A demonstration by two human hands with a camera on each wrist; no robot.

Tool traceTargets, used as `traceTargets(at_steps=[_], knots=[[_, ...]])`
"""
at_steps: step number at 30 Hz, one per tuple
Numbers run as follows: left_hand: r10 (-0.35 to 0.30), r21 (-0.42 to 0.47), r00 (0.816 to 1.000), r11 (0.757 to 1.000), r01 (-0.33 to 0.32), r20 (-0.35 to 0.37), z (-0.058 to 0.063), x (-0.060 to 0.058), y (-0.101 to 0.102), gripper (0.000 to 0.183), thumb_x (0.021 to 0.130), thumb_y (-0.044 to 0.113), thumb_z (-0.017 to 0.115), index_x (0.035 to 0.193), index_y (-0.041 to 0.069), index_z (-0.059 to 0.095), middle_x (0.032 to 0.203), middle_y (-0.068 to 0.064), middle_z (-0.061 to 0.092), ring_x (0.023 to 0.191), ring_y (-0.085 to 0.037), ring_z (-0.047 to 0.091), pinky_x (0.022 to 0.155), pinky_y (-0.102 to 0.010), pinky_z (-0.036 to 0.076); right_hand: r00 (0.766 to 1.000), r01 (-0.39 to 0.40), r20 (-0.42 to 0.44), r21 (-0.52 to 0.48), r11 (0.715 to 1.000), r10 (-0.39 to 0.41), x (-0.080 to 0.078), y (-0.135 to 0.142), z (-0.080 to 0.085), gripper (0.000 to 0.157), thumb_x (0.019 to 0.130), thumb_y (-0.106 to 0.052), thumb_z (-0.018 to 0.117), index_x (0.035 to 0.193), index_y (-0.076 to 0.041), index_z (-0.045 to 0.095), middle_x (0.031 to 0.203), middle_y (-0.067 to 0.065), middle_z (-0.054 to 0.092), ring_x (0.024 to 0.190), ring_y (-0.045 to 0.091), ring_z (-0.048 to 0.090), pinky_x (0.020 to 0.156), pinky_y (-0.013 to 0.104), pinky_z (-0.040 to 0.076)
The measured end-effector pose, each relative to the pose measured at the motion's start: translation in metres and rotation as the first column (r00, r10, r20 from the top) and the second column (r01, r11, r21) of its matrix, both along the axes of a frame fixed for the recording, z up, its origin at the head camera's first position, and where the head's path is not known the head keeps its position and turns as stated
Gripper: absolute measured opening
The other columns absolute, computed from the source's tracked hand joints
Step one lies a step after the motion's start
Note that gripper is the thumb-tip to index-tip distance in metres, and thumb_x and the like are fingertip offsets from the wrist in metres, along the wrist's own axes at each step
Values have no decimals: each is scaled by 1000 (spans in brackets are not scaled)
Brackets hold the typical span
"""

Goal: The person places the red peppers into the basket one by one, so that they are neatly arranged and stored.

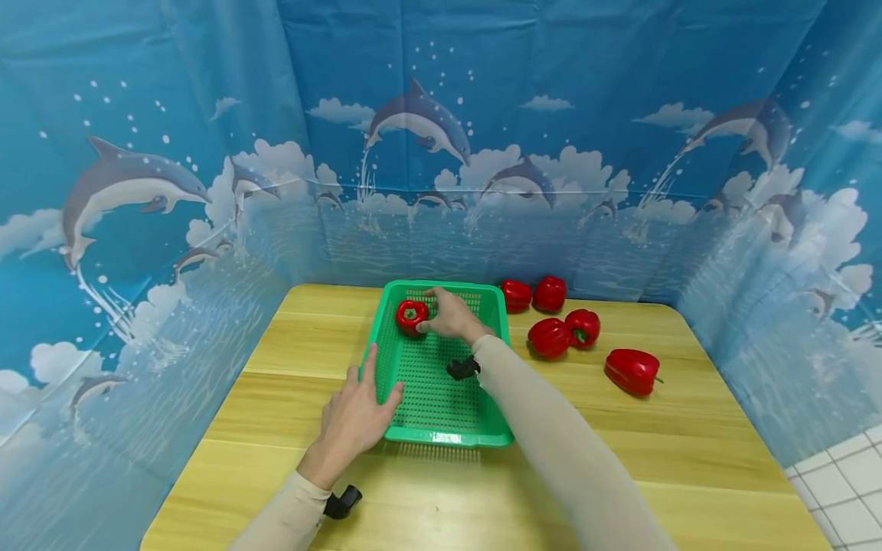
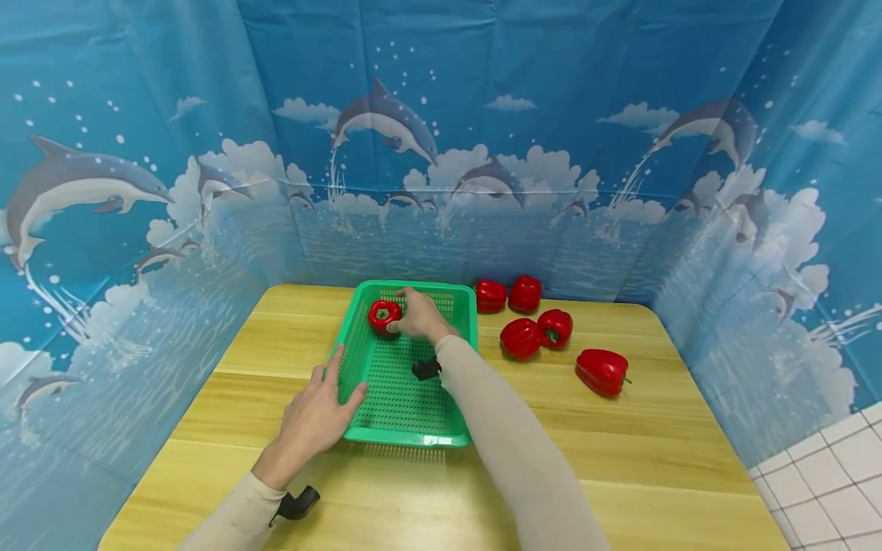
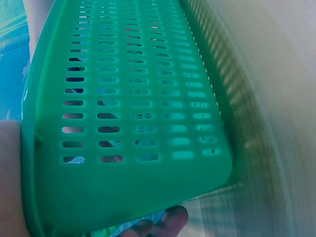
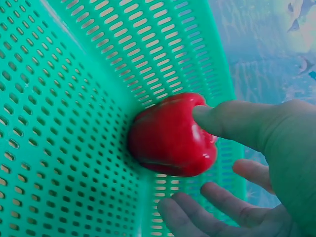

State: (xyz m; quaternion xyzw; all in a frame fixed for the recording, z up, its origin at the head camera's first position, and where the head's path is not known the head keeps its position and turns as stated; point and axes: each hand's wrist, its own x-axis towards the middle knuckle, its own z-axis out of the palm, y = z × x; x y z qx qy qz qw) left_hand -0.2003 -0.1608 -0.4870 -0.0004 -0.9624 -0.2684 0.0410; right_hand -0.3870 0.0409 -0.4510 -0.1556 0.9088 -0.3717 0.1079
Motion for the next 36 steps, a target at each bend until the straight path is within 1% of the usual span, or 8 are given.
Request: traceTargets(at_steps=[6, 7, 8, 11, 14, 20, 28, 36], knots=[[-12, 56, 999, 998, 14, -32, 0, 1, -1, 97, 115, 54, 68, 189, 16, 18, 155, -36, 58, 51, -20, 48, 42, -29, 39, 999, -28, -22, -1, 1000, 28, 7, 6, 10, 76, 110, -24, 85, 176, -13, 49, 172, 23, 59, 160, 44, 57, 126, 66, 54], [-13, 64, 999, 998, 16, -40, 0, 1, -1, 97, 115, 56, 68, 189, 17, 19, 153, -36, 59, 51, -20, 47, 42, -29, 39, 999, -32, -23, -6, 999, 32, 8, 7, 11, 76, 110, -24, 85, 176, -12, 49, 173, 23, 59, 161, 44, 57, 126, 66, 54], [-26, 62, 997, 998, 31, -76, -9, -1, -4, 98, 115, 62, 65, 189, 19, 18, 151, -37, 59, 51, -18, 45, 42, -29, 37, 999, -38, -26, -9, 999, 38, 9, 9, 12, 75, 110, -24, 84, 176, -12, 49, 173, 23, 58, 161, 44, 57, 126, 65, 54], [-30, 81, 996, 996, 37, -89, -8, 0, -4, 100, 114, 70, 60, 189, 20, 19, 149, -39, 60, 51, -19, 45, 42, -32, 37, 998, -55, -32, -20, 998, 55, 12, 13, 16, 72, 112, -24, 82, 175, -10, 51, 174, 23, 58, 161, 45, 57, 127, 66, 53], [-23, 81, 998, 996, 28, -58, -9, -1, -5, 102, 113, 72, 61, 189, 20, 18, 154, -38, 60, 53, -21, 47, 45, -34, 39, 996, -76, -45, -22, 997, 75, 14, 18, 20, 70, 113, -26, 81, 175, -10, 52, 175, 24, 56, 159, 46, 58, 126, 67, 53], [-8, 61, 999, 998, 5, 46, 3, 0, -5, 101, 114, 66, 64, 190, 19, 16, 164, -35, 57, 59, -25, 55, 49, -36, 44, 991, -102, -85, -25, 995, 99, 19, 28, 28, 65, 114, -29, 79, 172, -10, 55, 174, 24, 57, 160, 46, 58, 124, 65, 56], [-10, 55, 999, 998, 7, 49, 3, 1, -9, 100, 114, 63, 66, 190, 24, 15, 158, -35, 63, 66, -27, 58, 52, -38, 45, 986, -106, -131, -9, 994, 104, 25, 44, 35, 65, 113, -31, 81, 170, -11, 58, 171, 24, 59, 148, 49, 66, 119, 64, 59], [-21, 43, 999, 999, 20, 36, 0, 1, -11, 98, 115, 61, 66, 190, 28, 13, 150, -31, 70, 69, -25, 60, 53, -38, 45, 975, -150, -166, -17, 989, 145, 30, 66, 40, 64, 113, -27, 80, 170, -9, 58, 172, 25, 57, 156, 50, 60, 125, 65, 55]])
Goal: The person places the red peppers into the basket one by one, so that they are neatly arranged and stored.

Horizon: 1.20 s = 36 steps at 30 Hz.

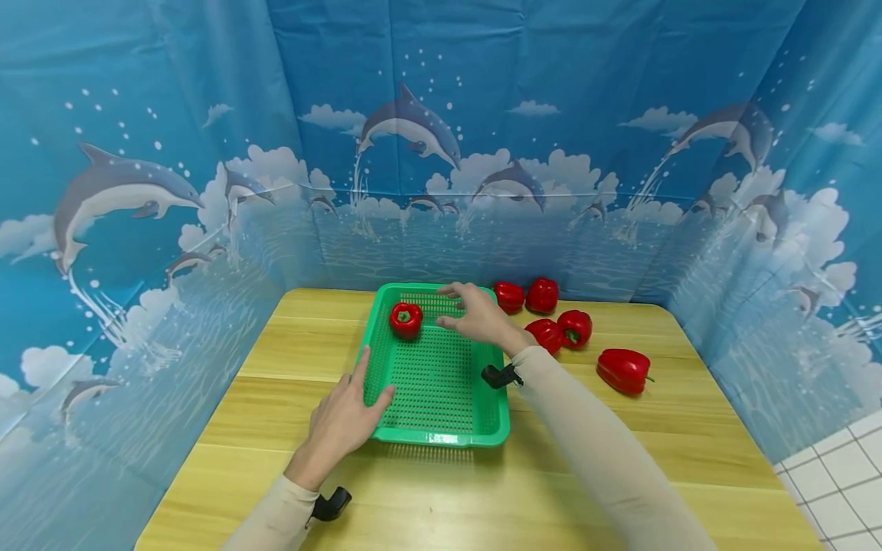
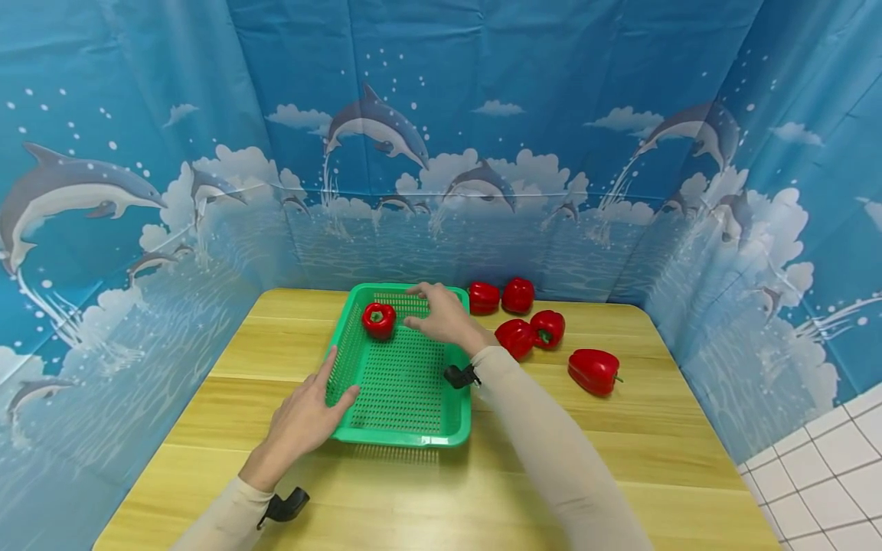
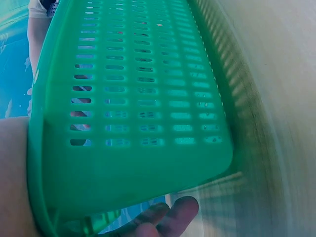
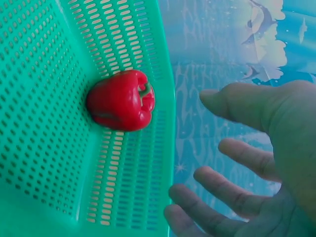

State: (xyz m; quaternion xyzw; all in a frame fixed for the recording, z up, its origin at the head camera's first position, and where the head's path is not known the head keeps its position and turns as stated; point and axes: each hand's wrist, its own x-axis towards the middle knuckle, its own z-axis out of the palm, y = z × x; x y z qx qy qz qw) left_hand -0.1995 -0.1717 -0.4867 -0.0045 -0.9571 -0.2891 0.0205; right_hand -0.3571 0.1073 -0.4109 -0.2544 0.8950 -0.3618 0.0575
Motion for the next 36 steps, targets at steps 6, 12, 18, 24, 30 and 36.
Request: traceTargets(at_steps=[6, 12, 18, 24, 30, 36], knots=[[4, -1, 1000, 1000, -4, -7, 0, 1, 1, 97, 115, 59, 67, 190, 26, 15, 150, -32, 71, 71, -26, 62, 53, -38, 45, 997, -57, -60, 11, 998, 57, 3, 18, -1, 66, 110, -27, 84, 167, -4, 60, 169, 23, 63, 151, 49, 64, 124, 67, 55], [8, 3, 1000, 1000, -8, -10, -3, 0, 2, 97, 116, 58, 67, 190, 28, 13, 148, -32, 71, 67, -26, 59, 51, -38, 44, 993, -75, -93, 40, 996, 79, 6, 40, -3, 66, 109, -32, 86, 167, -9, 62, 169, 15, 64, 150, 49, 65, 123, 67, 56], [5, 4, 1000, 1000, -5, -14, -3, 1, 1, 96, 116, 59, 66, 190, 27, 14, 151, -33, 70, 67, -26, 60, 51, -38, 44, 992, -75, -97, 69, 995, 82, 8, 63, -4, 68, 108, -36, 87, 167, -13, 62, 170, 11, 62, 151, 46, 65, 126, 67, 54], [3, 6, 1000, 1000, -3, -15, -3, 2, 1, 96, 116, 59, 65, 190, 26, 14, 147, -33, 72, 64, -25, 58, 50, -37, 44, 993, -70, -88, 81, 994, 77, 9, 86, -4, 67, 106, -39, 88, 166, -18, 64, 174, 14, 57, 151, 48, 65, 127, 69, 52], [1, 13, 1000, 1000, 0, -16, -4, 2, 1, 96, 116, 57, 66, 190, 25, 14, 146, -32, 74, 63, -25, 58, 50, -37, 44, 992, -42, -114, 114, 993, 56, 5, 111, -9, 69, 105, -42, 89, 165, -17, 65, 173, 15, 58, 148, 40, 64, 124, 71, 53], [0, 9, 999, 1000, 0, -37, -5, -1, 0, 96, 116, 58, 66, 190, 26, 14, 138, -29, 76, 67, -24, 59, 52, -36, 45, 996, -12, -88, 147, 989, 25, 0, 134, -17, 67, 107, -42, 87, 165, -17, 65, 168, 15, 60, 151, 43, 59, 126, 74, 49]])
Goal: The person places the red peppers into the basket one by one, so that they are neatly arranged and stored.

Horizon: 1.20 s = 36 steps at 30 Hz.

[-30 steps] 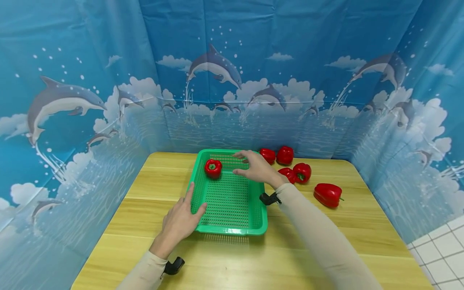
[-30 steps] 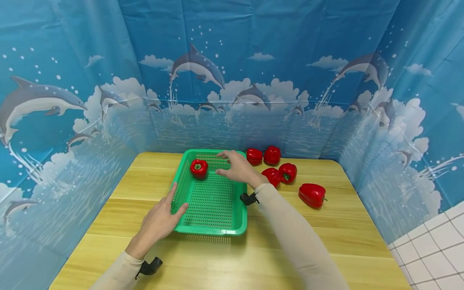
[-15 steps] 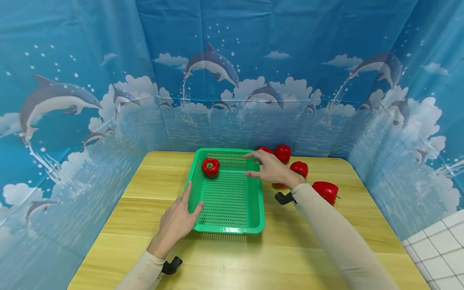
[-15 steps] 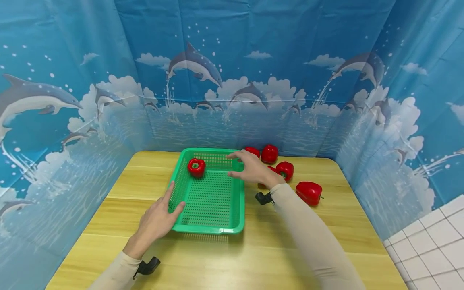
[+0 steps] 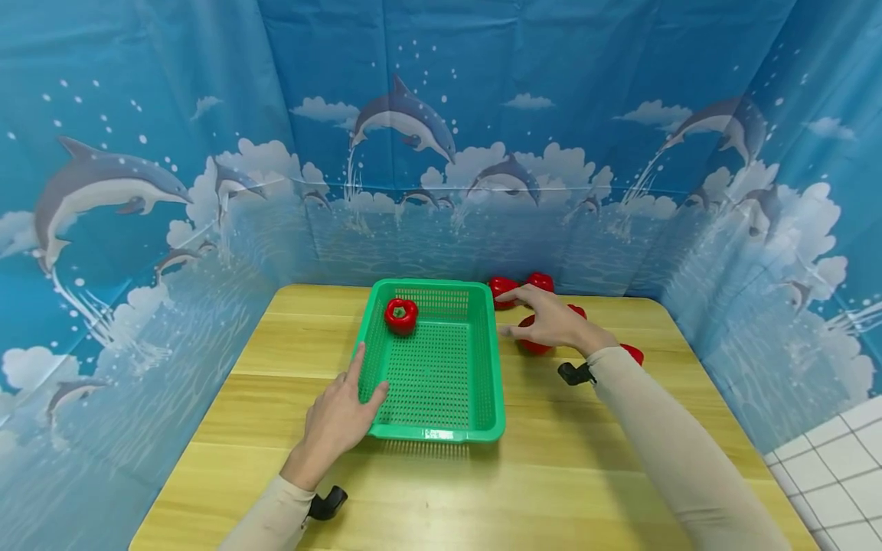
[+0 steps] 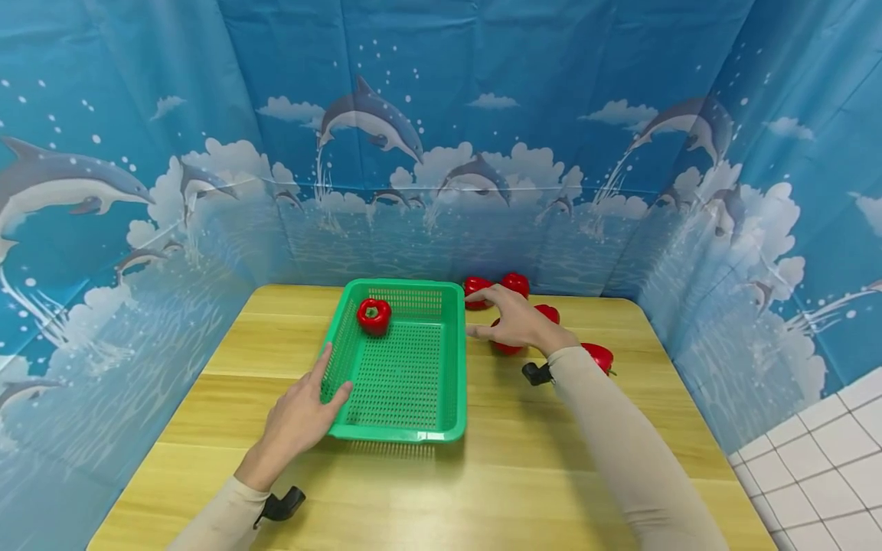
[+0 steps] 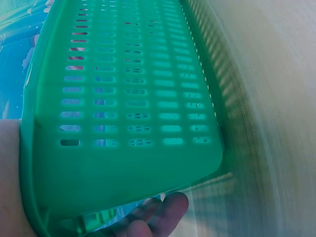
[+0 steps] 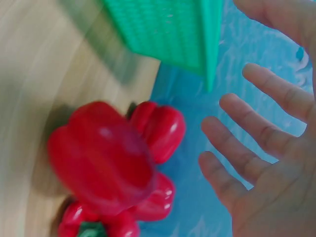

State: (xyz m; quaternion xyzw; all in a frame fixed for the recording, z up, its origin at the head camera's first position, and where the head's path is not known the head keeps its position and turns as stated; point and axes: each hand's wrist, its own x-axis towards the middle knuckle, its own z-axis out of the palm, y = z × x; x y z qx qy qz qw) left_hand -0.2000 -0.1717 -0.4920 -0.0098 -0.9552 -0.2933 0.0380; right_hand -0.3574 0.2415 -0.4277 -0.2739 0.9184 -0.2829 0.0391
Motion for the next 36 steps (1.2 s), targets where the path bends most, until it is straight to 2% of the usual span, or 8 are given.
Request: traceTargets(at_steps=[5, 12, 24, 31, 36], knots=[[-1, -5, 1000, 1000, 1, -3, 0, -1, -1, 96, 116, 57, 67, 190, 25, 15, 137, -29, 77, 67, -24, 59, 51, -36, 45, 1000, 13, 19, 27, 1000, -14, -4, 14, -11, 67, 106, -44, 88, 164, -18, 65, 172, 18, 57, 159, 49, 55, 129, 75, 46], [0, -1, 1000, 1000, 0, -10, 0, -2, -1, 96, 116, 56, 67, 190, 25, 15, 138, -29, 77, 66, -24, 59, 51, -36, 45, 1000, 11, -6, 64, 998, -10, -10, 28, -21, 71, 103, -42, 91, 163, -15, 66, 171, 22, 56, 158, 51, 55, 128, 76, 47], [12, 3, 1000, 1000, -12, -7, 0, -1, 0, 95, 116, 52, 69, 190, 25, 15, 133, -29, 78, 63, -24, 57, 51, -36, 45, 1000, 7, -2, 152, 988, -7, -17, 42, -35, 79, 99, -34, 95, 169, -19, 61, 180, 26, 44, 168, 56, 37, 128, 83, 42], [12, 2, 1000, 1000, -12, -13, -1, -1, 0, 95, 116, 52, 69, 190, 24, 16, 126, -28, 78, 63, -24, 56, 51, -37, 45, 999, 2, -50, 184, 983, 7, -18, 44, -40, 81, 95, -33, 99, 166, -17, 64, 175, 28, 51, 160, 56, 46, 122, 80, 50], [11, 10, 1000, 1000, -11, -5, -1, 0, 0, 95, 116, 54, 68, 190, 25, 16, 133, -29, 78, 64, -23, 58, 52, -36, 45, 998, 16, -57, 214, 977, -4, -19, 45, -43, 83, 95, -34, 99, 167, -15, 63, 175, 28, 52, 159, 56, 48, 122, 80, 50]])
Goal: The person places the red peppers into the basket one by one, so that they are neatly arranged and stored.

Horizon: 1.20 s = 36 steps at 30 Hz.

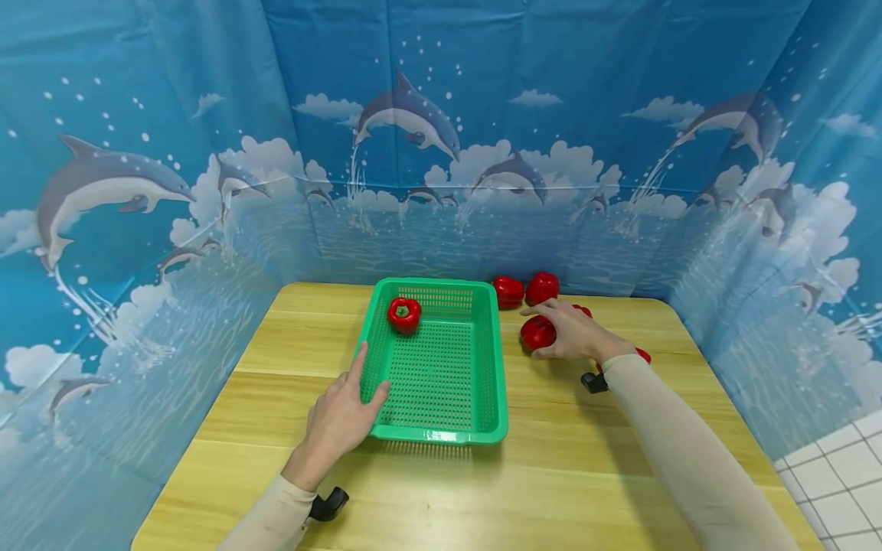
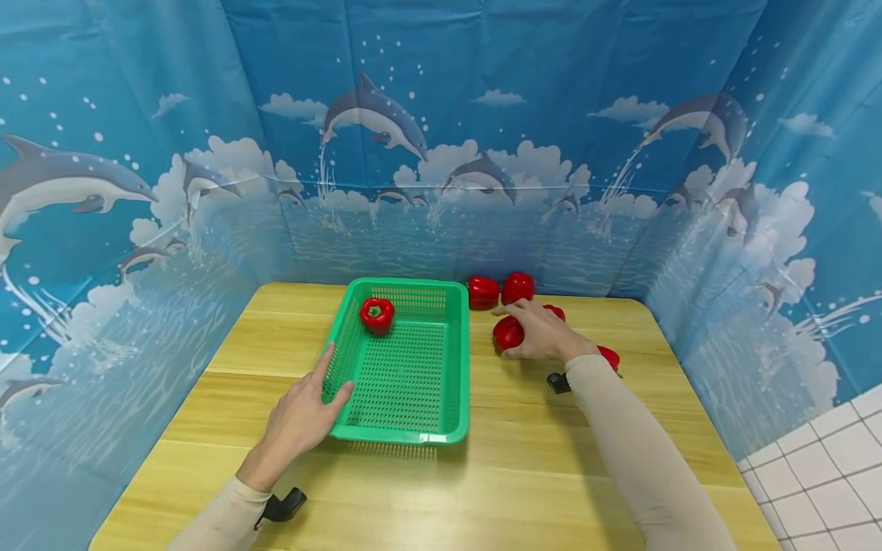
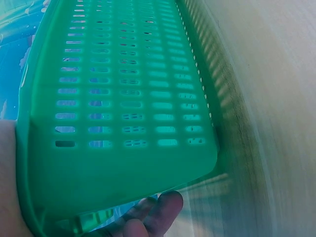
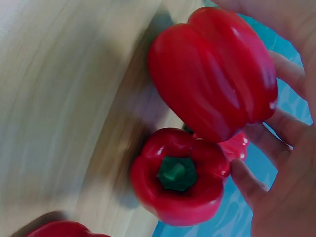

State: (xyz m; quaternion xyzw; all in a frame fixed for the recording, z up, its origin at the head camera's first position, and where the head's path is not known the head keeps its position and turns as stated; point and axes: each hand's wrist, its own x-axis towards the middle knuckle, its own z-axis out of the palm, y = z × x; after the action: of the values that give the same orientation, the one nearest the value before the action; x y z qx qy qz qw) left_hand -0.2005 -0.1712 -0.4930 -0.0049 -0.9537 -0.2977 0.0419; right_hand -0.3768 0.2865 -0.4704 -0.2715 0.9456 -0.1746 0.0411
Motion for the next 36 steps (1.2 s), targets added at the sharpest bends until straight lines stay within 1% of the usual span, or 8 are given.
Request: traceTargets(at_steps=[3, 8, 14, 19, 30, 32, 36], knots=[[1, 0, 1000, 1000, -1, 1, 0, 0, 0, 94, 116, 54, 67, 190, 26, 16, 136, -30, 78, 65, -23, 59, 52, -36, 45, 1000, 13, -4, 18, 1000, -13, -1, 1, -4, 84, 95, -35, 100, 167, -14, 63, 173, 28, 53, 157, 56, 50, 121, 80, 51], [7, -15, 1000, 1000, -7, -5, 0, 0, 0, 93, 116, 52, 68, 190, 26, 17, 133, -28, 78, 65, -23, 58, 52, -36, 45, 1000, 25, -18, 30, 999, -25, -3, 2, -8, 83, 94, -33, 100, 167, -16, 63, 171, 26, 55, 155, 56, 53, 120, 78, 54], [8, -12, 1000, 1000, -8, -7, 0, -1, 1, 93, 116, 51, 68, 190, 25, 18, 132, -29, 78, 65, -23, 58, 52, -36, 46, 999, 26, -27, 40, 999, -25, -3, 2, -11, 81, 94, -32, 100, 165, -15, 64, 174, 29, 53, 158, 60, 50, 121, 82, 50], [10, -15, 1000, 1000, -10, -4, -1, -1, 0, 92, 117, 52, 67, 190, 26, 17, 127, -27, 78, 64, -23, 57, 52, -36, 45, 999, 39, -23, 44, 998, -38, -2, 2, -12, 81, 95, -32, 99, 166, -16, 64, 176, 30, 52, 160, 61, 47, 122, 85, 47], [5, -14, 1000, 1000, -5, -7, 0, -1, 1, 94, 116, 51, 68, 190, 25, 16, 126, -28, 78, 62, -23, 55, 51, -36, 45, 999, 49, -18, 44, 998, -48, -1, 0, -11, 74, 98, -25, 97, 164, -15, 65, 175, 30, 53, 161, 60, 47, 126, 84, 45], [3, -16, 1000, 1000, -4, -12, -1, -1, 1, 93, 116, 50, 68, 190, 24, 17, 127, -28, 79, 62, -23, 55, 51, -36, 44, 999, 46, -22, 41, 998, -45, -1, 0, -10, 73, 98, -25, 97, 164, -15, 66, 174, 30, 54, 159, 61, 48, 124, 84, 46], [1, -18, 1000, 1000, -1, -18, -2, -2, 1, 93, 116, 49, 69, 190, 24, 17, 125, -27, 79, 62, -23, 55, 51, -36, 44, 998, 52, -25, 44, 998, -51, -3, 1, -11, 73, 98, -25, 97, 163, -15, 66, 174, 29, 55, 160, 60, 49, 126, 83, 45]])
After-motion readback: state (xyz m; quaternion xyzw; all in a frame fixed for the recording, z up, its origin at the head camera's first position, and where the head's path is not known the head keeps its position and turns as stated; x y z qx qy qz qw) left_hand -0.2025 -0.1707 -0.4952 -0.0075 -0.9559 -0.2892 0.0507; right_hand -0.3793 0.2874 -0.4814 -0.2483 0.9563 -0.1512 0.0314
